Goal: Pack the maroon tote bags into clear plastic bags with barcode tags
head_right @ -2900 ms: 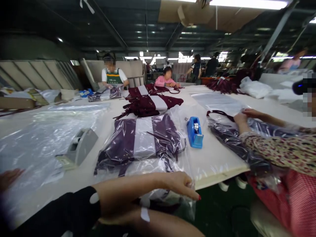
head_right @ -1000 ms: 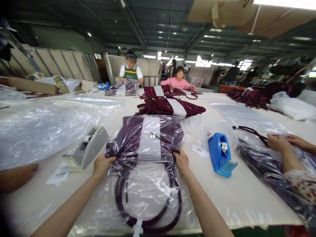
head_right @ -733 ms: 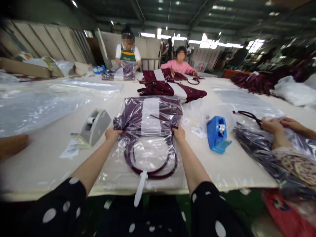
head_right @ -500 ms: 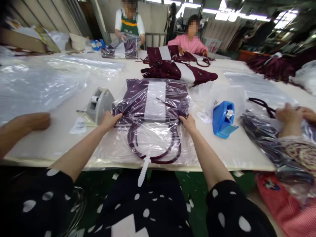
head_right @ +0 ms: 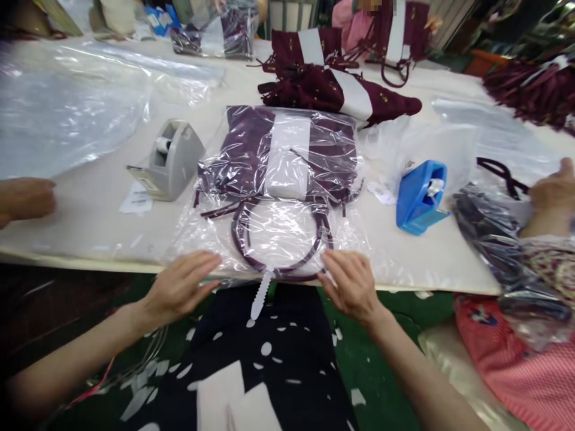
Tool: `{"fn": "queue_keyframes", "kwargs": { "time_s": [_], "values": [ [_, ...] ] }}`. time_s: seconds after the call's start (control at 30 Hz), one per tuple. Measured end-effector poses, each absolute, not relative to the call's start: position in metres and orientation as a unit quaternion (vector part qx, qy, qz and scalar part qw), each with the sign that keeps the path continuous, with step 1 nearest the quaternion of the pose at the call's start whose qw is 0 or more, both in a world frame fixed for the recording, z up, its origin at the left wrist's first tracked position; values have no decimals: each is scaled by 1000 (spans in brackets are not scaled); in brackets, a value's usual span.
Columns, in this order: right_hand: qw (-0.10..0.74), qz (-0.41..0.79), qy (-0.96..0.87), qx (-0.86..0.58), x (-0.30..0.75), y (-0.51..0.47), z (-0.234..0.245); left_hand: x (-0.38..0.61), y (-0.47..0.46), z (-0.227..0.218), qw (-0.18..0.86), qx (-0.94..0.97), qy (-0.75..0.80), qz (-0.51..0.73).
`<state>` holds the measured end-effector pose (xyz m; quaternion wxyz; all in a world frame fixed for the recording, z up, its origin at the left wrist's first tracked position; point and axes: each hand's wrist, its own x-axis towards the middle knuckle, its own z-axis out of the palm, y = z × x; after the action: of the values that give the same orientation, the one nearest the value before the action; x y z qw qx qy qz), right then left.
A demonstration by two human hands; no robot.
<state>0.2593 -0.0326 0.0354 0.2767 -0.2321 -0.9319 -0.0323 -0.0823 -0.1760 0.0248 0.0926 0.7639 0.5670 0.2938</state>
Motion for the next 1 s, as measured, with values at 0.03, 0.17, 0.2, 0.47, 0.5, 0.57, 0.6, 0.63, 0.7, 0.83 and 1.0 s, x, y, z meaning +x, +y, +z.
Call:
{"fn": "queue_keyframes", "kwargs": {
  "time_s": [0.03,0.17,0.2,0.47,0.5,0.57,0.6,0.63,0.7,0.83,1.0],
  "values": [
    [285,-18,-940,-186,258,-47,35,-71,-189,21,153,745,563,323],
    [294,-21,-939,-176,236,-81,12,-17,-201,-8,473,383,681,406],
    [300,-29,-932,-202,229,-81,5,-6,-193,-13,528,279,667,446],
    [311,22,-916,-254,196,-60,3,25,-146,-8,583,-18,527,618],
    [310,26,-915,-256,195,-60,5,25,-149,-7,575,-10,531,622],
    [307,25,-916,-258,194,-59,8,27,-157,-6,557,15,550,622],
    [304,25,-917,-258,193,-59,9,28,-161,-4,549,25,560,620],
    [301,25,-917,-260,192,-58,9,29,-163,-3,542,33,567,620],
    [301,27,-917,-261,191,-57,8,31,-166,2,541,33,561,626],
    [300,24,-921,-247,184,-54,8,33,-165,7,580,37,519,627],
    [313,-46,-910,-267,181,-53,14,30,-166,-1,565,41,570,595]
  ]
}}
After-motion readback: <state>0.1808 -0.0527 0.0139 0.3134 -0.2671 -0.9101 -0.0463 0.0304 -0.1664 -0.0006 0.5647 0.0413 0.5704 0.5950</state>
